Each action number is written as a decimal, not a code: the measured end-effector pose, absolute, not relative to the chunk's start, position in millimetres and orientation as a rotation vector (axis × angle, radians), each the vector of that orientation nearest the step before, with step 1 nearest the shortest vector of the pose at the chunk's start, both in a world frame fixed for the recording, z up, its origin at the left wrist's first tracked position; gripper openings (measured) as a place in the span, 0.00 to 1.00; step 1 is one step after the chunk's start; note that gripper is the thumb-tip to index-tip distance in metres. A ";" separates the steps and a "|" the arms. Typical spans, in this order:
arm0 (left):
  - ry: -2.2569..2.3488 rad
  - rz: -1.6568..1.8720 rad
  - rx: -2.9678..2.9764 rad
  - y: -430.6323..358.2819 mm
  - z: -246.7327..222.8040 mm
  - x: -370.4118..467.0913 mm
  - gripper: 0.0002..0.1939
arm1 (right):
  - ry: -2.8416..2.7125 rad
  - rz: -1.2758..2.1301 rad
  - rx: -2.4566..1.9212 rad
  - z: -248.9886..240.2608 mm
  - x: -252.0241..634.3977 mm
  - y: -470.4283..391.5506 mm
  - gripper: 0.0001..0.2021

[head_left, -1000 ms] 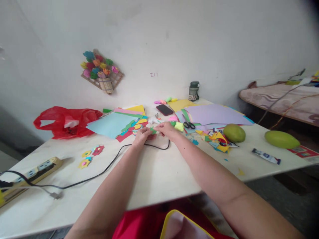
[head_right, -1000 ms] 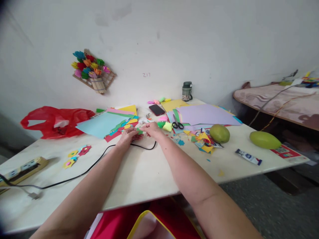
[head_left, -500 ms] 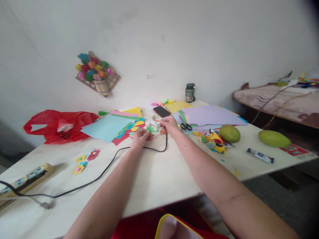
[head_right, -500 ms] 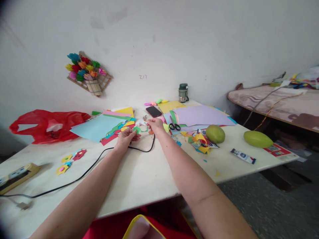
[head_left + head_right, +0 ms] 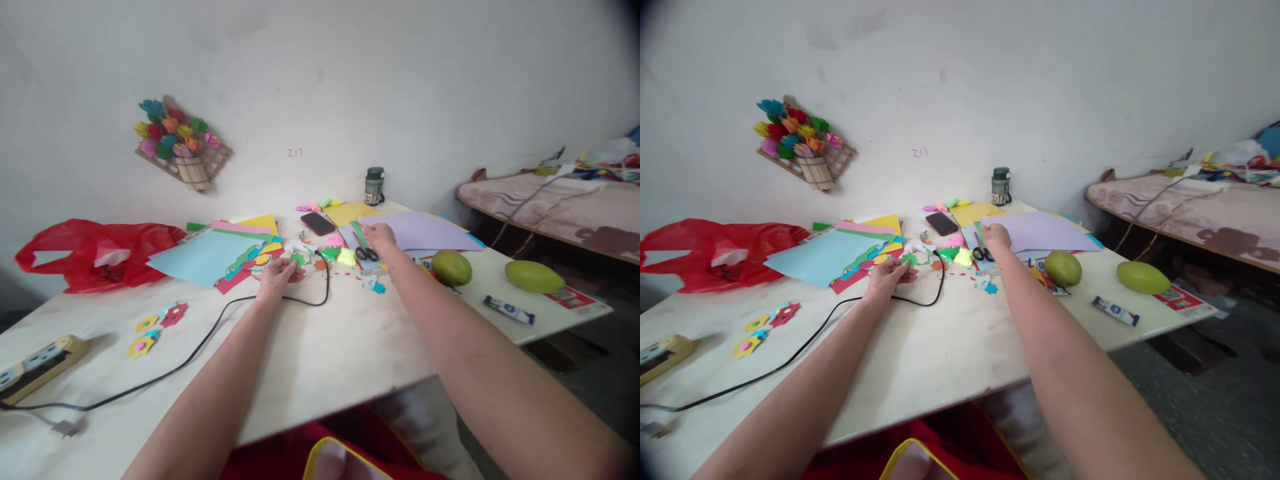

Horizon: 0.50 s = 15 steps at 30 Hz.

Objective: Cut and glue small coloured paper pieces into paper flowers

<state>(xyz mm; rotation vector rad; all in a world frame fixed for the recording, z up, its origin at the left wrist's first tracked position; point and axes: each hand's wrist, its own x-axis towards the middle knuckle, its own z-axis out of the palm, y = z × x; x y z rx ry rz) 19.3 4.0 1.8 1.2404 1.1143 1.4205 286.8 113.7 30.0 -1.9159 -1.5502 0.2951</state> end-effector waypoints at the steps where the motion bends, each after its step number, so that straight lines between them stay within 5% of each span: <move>1: 1.117 1.421 1.238 3.9 2.0 19.8 0.24 | -1.551 0.268 -1.974 30.3 292.1 113.6 0.20; 15: 1.119 1.411 1.235 2.8 3.9 25.5 0.24 | -1.834 0.220 -2.101 18.8 301.3 123.0 0.12</move>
